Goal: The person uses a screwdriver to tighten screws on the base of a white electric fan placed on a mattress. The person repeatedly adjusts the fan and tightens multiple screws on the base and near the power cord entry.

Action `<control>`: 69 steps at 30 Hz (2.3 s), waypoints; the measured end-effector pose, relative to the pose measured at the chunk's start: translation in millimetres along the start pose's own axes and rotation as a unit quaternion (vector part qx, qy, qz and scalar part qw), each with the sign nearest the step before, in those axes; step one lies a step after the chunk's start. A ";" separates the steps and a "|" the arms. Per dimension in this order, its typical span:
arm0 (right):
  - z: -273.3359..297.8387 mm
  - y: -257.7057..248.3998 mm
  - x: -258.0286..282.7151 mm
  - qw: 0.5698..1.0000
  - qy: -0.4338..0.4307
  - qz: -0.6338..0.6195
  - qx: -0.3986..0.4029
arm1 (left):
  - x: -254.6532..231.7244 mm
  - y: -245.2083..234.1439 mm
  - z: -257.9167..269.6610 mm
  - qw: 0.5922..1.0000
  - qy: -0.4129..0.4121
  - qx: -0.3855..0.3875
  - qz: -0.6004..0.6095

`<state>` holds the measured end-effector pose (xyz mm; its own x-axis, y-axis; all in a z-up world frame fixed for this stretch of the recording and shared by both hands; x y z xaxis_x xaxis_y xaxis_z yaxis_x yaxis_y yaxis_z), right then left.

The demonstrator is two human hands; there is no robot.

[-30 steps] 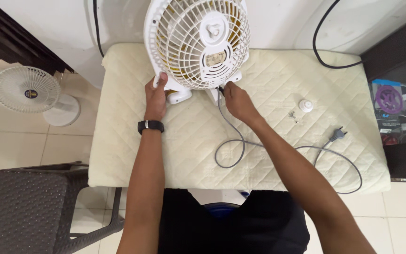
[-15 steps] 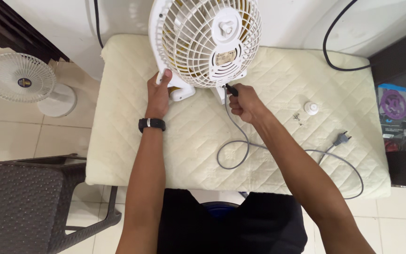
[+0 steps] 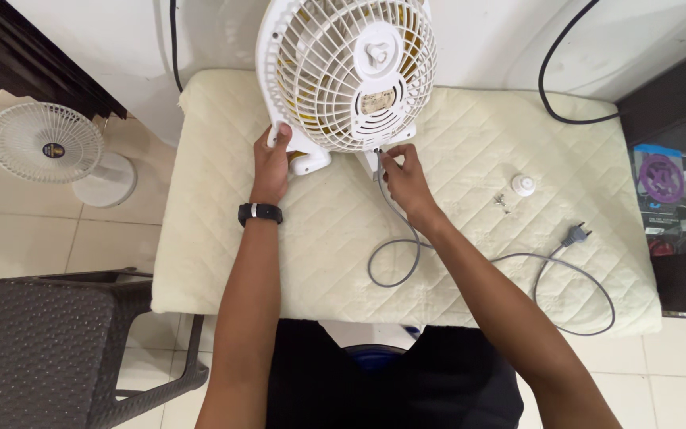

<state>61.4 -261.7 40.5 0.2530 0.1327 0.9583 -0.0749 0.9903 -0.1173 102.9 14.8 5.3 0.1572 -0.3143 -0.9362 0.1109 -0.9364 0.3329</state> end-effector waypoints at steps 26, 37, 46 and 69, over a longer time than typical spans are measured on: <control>-10.3 -12.7 -17.8 0.980 0.019 -0.194 -0.046 | -0.4 5.4 3.8 1.000 -0.008 0.027 -0.010; 15.7 -1.7 -14.1 0.998 -0.035 -0.058 0.009 | 1.3 5.2 -0.1 1.000 -0.021 0.014 0.000; 23.1 8.4 38.6 0.857 -0.332 0.394 -0.006 | -2.2 5.6 3.0 0.999 -0.031 0.014 0.002; 8.3 6.6 19.0 0.841 -0.346 0.413 0.043 | -9.0 8.4 5.0 0.999 -0.024 0.018 -0.020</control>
<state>57.7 -253.1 60.1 -0.5390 0.6891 0.4843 -0.0262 0.5610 -0.8274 97.5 8.9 15.9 0.1058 -0.2823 -0.9535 0.0800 -0.9533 0.2912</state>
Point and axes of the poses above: each hand's wrist, its own z-axis away from the middle knuckle, its own y-axis out of the palm, x = y × z, the point moved 10 cm from there along -z, towards the middle knuckle, and after that the axes turned 5 degrees about -z, right-handed, at the moved point
